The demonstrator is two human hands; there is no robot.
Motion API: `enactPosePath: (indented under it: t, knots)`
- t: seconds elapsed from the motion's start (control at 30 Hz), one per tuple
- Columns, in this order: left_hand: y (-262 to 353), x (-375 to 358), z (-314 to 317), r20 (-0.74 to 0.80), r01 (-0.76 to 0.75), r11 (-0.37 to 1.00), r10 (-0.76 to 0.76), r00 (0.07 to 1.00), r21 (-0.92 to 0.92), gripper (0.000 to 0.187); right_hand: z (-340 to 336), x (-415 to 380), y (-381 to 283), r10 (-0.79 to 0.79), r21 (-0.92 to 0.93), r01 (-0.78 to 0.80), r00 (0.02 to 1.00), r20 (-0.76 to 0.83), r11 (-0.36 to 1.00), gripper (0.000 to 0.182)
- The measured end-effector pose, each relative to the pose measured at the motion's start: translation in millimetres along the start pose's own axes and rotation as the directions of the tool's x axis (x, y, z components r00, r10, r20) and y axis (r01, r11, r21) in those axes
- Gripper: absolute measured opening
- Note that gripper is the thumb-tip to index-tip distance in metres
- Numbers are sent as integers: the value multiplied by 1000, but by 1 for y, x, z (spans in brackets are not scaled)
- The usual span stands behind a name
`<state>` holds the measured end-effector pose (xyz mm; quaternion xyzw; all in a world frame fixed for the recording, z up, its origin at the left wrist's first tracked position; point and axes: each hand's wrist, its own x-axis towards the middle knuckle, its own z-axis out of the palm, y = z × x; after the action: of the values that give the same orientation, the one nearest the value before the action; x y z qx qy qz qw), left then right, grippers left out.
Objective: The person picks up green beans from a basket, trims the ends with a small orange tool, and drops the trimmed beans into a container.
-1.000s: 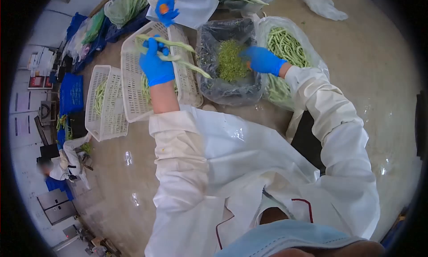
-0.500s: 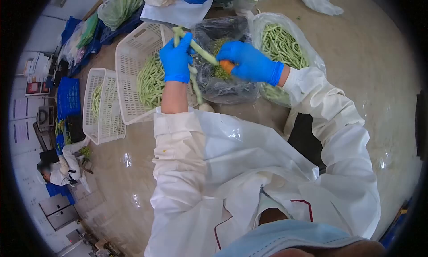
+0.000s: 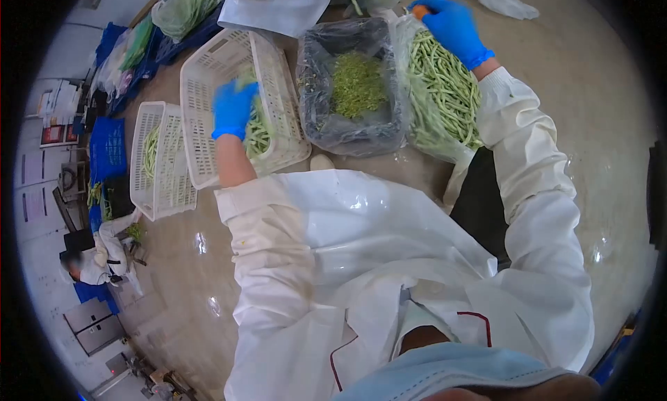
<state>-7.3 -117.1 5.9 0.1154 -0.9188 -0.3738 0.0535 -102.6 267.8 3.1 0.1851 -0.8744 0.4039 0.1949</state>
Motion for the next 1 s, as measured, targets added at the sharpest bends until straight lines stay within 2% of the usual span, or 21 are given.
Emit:
enactPosePath:
  t: [0.03, 0.07, 0.1, 0.17, 0.2, 0.23, 0.3, 0.33, 0.4, 0.43, 0.53, 0.63, 0.73, 0.8, 0.83, 0.9, 0.93, 1.0]
  knots:
    - [-25, 10, -13, -188, 16, 970, 31, 982, 244, 33, 6, -5, 4, -54, 25, 51, 990, 128, 998, 18]
    - [-43, 16, -20, -354, 76, 881, 107, 929, 466, 35, 13, -12, 6, -109, 58, 97, 961, 253, 994, 22]
    - [-49, 19, -16, -322, 15, 906, 135, 937, 422, 36, 26, -17, 8, -132, -16, 145, 938, 319, 989, 28]
    - [-54, 23, -10, -268, -108, 942, 199, 943, 319, 36, 52, -33, 8, -196, -75, 219, 952, 236, 973, 34]
    - [-33, 16, -1, -143, -38, 993, 53, 988, 109, 35, 58, -37, 6, -229, -111, 253, 954, 193, 961, 37]
    - [-1, 6, 12, 15, 66, 993, -65, 998, -93, 34, 60, -38, 0, -176, -95, 207, 948, 264, 974, 42]
    - [38, -10, 32, 297, 183, 911, -70, 952, -371, 30, 50, -32, -26, -141, 40, 135, 916, 376, 990, 40]
    - [48, -16, 41, 367, 206, 882, -42, 929, -423, 29, 45, -31, -38, -126, 101, 91, 893, 433, 991, 39]
    - [65, -26, 58, 495, 264, 815, 33, 868, -517, 27, 43, -33, -56, -214, 286, 104, 896, 388, 953, 38]
    - [71, -29, 63, 517, 261, 827, 41, 855, -497, 25, 42, -34, -61, -255, 376, 111, 898, 360, 920, 38]
    - [81, -34, 74, 564, 240, 860, 65, 823, -449, 21, 41, -36, -65, -267, 360, 99, 849, 455, 928, 35]
    - [85, -34, 81, 576, 213, 876, 86, 813, -433, 17, 41, -41, -63, -203, 339, 25, 841, 502, 941, 31]
    - [86, -35, 85, 600, 225, 878, 85, 796, -422, 16, 38, -44, -66, -170, 383, -33, 858, 484, 923, 27]
    - [87, -34, 84, 639, 239, 882, 88, 764, -407, 18, 36, -43, -63, -210, 282, 83, 863, 459, 956, 24]
    - [88, -34, 86, 600, 216, 881, 92, 794, -421, 19, 36, -43, -61, -231, 228, 139, 864, 448, 964, 23]
    - [88, -35, 90, 518, 167, 878, 102, 849, -448, 21, 38, -43, -57, -194, 173, 137, 905, 378, 975, 21]
    - [89, -36, 93, 438, 89, 864, 160, 885, -495, 21, 39, -44, -56, -177, 146, 133, 923, 342, 980, 20]
    - [92, -40, 100, 260, -78, 820, 268, 928, -567, 22, 39, -42, -56, -8, 289, -113, 923, 384, 951, 20]
